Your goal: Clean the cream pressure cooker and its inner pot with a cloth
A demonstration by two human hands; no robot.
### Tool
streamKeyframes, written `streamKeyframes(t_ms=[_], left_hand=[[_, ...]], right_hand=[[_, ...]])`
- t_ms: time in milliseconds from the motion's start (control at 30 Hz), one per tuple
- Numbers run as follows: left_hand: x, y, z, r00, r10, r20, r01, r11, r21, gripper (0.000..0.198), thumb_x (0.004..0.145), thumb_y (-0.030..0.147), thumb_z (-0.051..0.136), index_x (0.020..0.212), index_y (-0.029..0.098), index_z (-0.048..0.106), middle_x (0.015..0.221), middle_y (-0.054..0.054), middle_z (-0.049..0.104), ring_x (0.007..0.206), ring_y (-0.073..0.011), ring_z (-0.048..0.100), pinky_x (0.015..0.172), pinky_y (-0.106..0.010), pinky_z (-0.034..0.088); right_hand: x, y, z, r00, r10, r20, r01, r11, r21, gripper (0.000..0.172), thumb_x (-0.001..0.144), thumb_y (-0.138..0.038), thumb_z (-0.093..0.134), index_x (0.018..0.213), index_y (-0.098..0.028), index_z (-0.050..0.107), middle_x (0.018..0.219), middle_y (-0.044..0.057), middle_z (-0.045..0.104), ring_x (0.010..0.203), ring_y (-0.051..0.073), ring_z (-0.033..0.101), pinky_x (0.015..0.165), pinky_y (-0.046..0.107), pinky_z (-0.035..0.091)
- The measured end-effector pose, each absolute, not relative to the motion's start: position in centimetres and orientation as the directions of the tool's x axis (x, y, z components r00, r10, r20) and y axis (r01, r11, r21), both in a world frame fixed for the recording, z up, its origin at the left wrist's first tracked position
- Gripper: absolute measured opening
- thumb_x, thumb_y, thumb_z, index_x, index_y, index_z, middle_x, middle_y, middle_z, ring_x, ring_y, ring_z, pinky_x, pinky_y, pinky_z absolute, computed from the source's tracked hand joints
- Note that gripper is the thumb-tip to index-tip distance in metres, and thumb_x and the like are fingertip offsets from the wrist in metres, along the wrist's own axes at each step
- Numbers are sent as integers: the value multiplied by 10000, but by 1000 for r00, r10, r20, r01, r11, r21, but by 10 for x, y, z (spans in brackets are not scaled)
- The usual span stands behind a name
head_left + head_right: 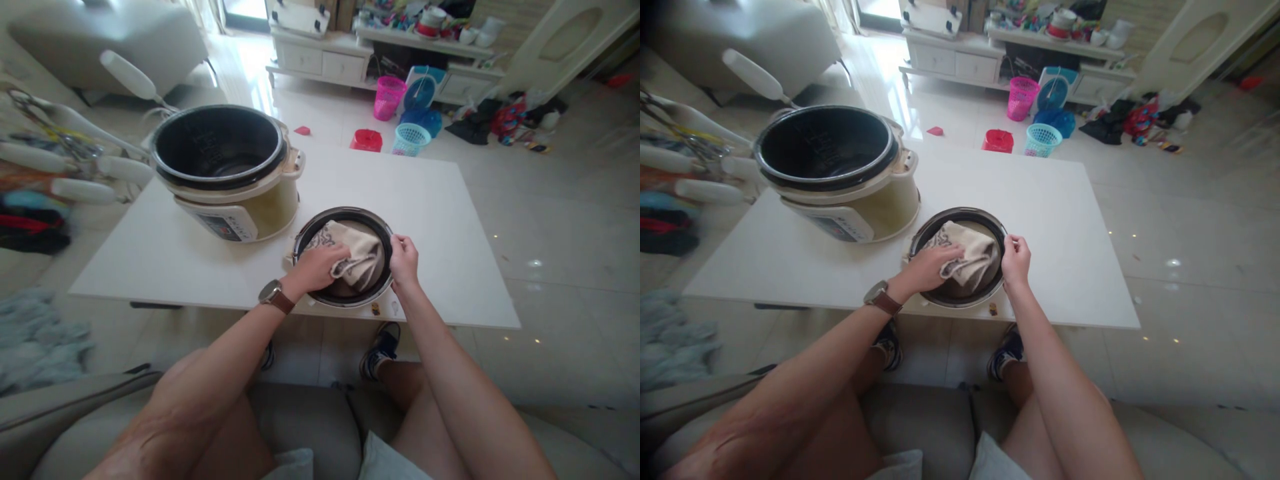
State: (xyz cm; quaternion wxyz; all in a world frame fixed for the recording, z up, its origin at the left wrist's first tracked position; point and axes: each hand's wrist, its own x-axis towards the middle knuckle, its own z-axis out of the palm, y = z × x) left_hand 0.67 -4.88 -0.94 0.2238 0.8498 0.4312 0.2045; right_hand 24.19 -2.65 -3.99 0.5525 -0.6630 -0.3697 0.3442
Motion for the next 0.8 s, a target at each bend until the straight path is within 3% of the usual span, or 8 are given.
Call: streamKeyframes(t_ms=[67,167,333,433,500,567,633,800], left_hand=[[11,-53,-10,602,792,101,653,-560,509,456,819,126,609,1211,320,738,1270,-64,772,1180,-281,716,1027,-376,531],[9,-54,-5,603,796,53,662,-537,523,366,839,137,585,1108,300,770,977,-65,812,934,-279,755,841,-342,545],[-7,-44,2,566,822,68,525,-422,739,171,821,174,589,873,217,747,831,-42,776,803,-226,712,734,-294,500],[-12,-35,0,316,921,229,357,-339,870,141,834,207,593,905,181,712,858,-14,763,812,-188,681,750,-268,505],[-12,-32,-3,100,942,320,302,-335,892,156,847,208,594,959,175,697,880,-10,759,822,-173,673,759,-254,511],[-9,-32,-5,0,924,384,309,-365,878,213,859,197,602,1046,175,701,932,-20,773,850,-174,694,786,-255,526],[-4,-37,-8,75,910,408,350,-407,844,319,872,171,601,1173,179,709,1049,-49,800,945,-200,738,857,-279,550],[15,-59,-13,613,739,280,415,-602,682,490,899,100,573,1341,252,721,1402,-70,737,1326,-236,681,1128,-348,506]], right_hand=[[242,-26,-40,493,870,-36,129,-114,-985,528,741,-714,651,927,-219,642,809,-13,633,791,174,571,763,317,458],[241,-27,-39,500,866,-16,156,-109,-982,523,753,-716,636,916,-218,645,793,-13,614,792,175,551,765,318,446],[241,-27,-38,501,865,2,159,-90,-983,524,759,-699,652,924,-202,667,801,0,629,800,179,549,771,321,447],[242,-26,-39,487,873,-28,118,-98,-988,519,755,-691,675,933,-203,672,807,-2,649,789,177,568,769,323,466],[242,-26,-40,489,871,-50,92,-108,-990,512,749,-677,698,938,-202,681,804,-2,664,779,177,580,761,324,477],[242,-25,-41,500,865,-53,80,-107,-991,515,744,-666,715,950,-195,696,810,5,681,779,180,590,753,325,483],[242,-24,-42,504,863,-44,72,-93,-993,535,734,-665,726,963,-181,708,825,17,697,784,184,603,750,327,487],[249,-18,-41,510,858,56,146,-23,-989,563,761,-678,698,980,-161,734,863,46,734,815,194,627,775,338,505]])
